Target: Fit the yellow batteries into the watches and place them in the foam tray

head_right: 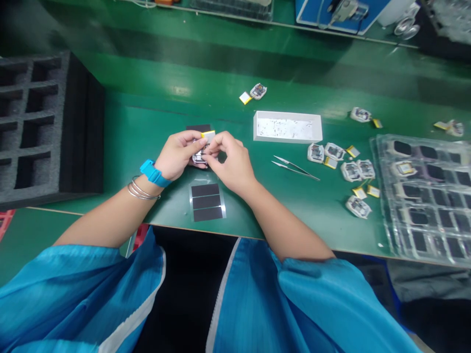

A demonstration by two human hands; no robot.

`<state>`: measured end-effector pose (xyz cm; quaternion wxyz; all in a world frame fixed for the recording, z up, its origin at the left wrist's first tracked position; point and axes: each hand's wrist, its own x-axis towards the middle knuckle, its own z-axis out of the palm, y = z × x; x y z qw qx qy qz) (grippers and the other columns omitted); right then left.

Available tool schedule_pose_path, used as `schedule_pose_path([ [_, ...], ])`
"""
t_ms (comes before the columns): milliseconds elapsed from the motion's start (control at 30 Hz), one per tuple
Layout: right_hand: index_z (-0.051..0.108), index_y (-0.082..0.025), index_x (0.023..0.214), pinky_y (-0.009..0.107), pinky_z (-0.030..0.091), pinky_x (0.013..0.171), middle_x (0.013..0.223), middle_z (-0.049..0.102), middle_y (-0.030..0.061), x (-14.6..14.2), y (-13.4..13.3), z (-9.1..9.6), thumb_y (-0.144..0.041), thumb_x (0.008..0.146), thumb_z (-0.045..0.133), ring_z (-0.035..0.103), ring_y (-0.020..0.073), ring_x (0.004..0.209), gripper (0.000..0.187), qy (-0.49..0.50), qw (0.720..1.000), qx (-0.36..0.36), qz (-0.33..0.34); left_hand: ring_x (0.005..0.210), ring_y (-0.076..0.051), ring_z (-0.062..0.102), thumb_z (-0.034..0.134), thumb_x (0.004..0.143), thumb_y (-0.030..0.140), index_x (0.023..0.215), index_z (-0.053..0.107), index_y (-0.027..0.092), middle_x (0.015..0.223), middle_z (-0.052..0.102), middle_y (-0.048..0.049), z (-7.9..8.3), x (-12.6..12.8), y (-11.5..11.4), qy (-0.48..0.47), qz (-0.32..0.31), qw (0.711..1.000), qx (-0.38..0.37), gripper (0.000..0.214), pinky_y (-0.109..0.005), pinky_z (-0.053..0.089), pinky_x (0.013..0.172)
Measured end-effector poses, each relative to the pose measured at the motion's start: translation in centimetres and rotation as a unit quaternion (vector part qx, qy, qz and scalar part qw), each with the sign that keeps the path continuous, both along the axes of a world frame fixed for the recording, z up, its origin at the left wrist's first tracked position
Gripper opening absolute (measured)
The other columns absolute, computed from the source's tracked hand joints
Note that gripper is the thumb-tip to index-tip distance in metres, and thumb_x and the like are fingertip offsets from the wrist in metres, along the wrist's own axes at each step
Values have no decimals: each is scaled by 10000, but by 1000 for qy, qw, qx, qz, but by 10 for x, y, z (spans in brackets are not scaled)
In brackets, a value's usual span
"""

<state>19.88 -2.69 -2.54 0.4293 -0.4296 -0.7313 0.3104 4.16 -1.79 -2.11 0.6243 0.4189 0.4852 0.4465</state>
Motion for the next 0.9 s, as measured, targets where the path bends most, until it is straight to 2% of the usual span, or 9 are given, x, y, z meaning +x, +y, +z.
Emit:
schedule_pose_path([
  [200,579,-250,813,472,472,991,787,643,-12,0,1,-7,-192,843,662,618,209,829,106,-115,983,143,-14,538,-105,632,767,816,314,866,650,164,665,646,29,-1,0,-1,-2,5,1000,-5,197,-216,566,502],
  [367,635,-247,888,526,473,975,935,641,45,1,2,-6,-257,879,657,600,269,987,26,-135,975,173,-26,543,-114,637,750,834,301,858,658,163,692,653,15,0,-1,-2,-6,12,1000,2,168,-234,564,507],
  [467,644,-233,1001,540,478,998,1098,623,88,4,7,-7,-364,805,764,585,301,1095,265,-98,982,149,-68,569,-131,660,753,831,324,889,659,161,732,686,-4,0,-2,-2,2,9,1000,1,197,-240,564,507],
  [533,629,-230,1071,491,523,955,1131,624,86,6,13,-10,-444,764,798,607,276,1072,410,-44,991,93,-81,589,-147,680,752,830,341,914,662,161,733,693,-9,0,-1,-2,8,7,1000,0,217,-244,566,510],
  [567,627,-231,1073,451,549,911,1104,640,72,7,16,-12,-478,771,785,628,249,1020,421,-12,996,52,-74,595,-154,688,751,828,343,922,664,161,730,694,-10,0,-1,-3,10,6,1000,-1,222,-245,567,512],
  [633,640,-226,1000,372,575,812,988,677,36,6,20,-16,-520,816,727,657,193,880,358,50,997,-33,-49,607,-165,702,747,826,337,932,665,158,749,707,-18,1,-1,-3,10,0,1000,-9,224,-246,568,514],
  [700,649,-217,893,329,570,750,870,690,8,5,22,-18,-515,847,690,662,160,771,305,99,991,-84,-38,640,-169,717,726,833,325,950,668,152,808,731,-37,4,-1,-3,1,-15,1000,-23,217,-251,579,536],
  [800,661,-212,831,318,556,742,808,701,-8,3,19,-13,-431,843,708,666,151,727,224,128,987,-74,-69,723,-177,738,674,822,242,999,673,144,866,746,-53,8,-2,-4,-39,-48,997,-54,203,-284,615,637],
  [900,675,-214,817,320,545,761,813,719,-9,2,14,-6,-347,843,708,677,157,754,138,102,989,-35,-98,767,-174,744,676,720,102,1033,663,143,860,740,-34,9,-2,-5,-73,-74,992,-68,316,-293,623,713],
])
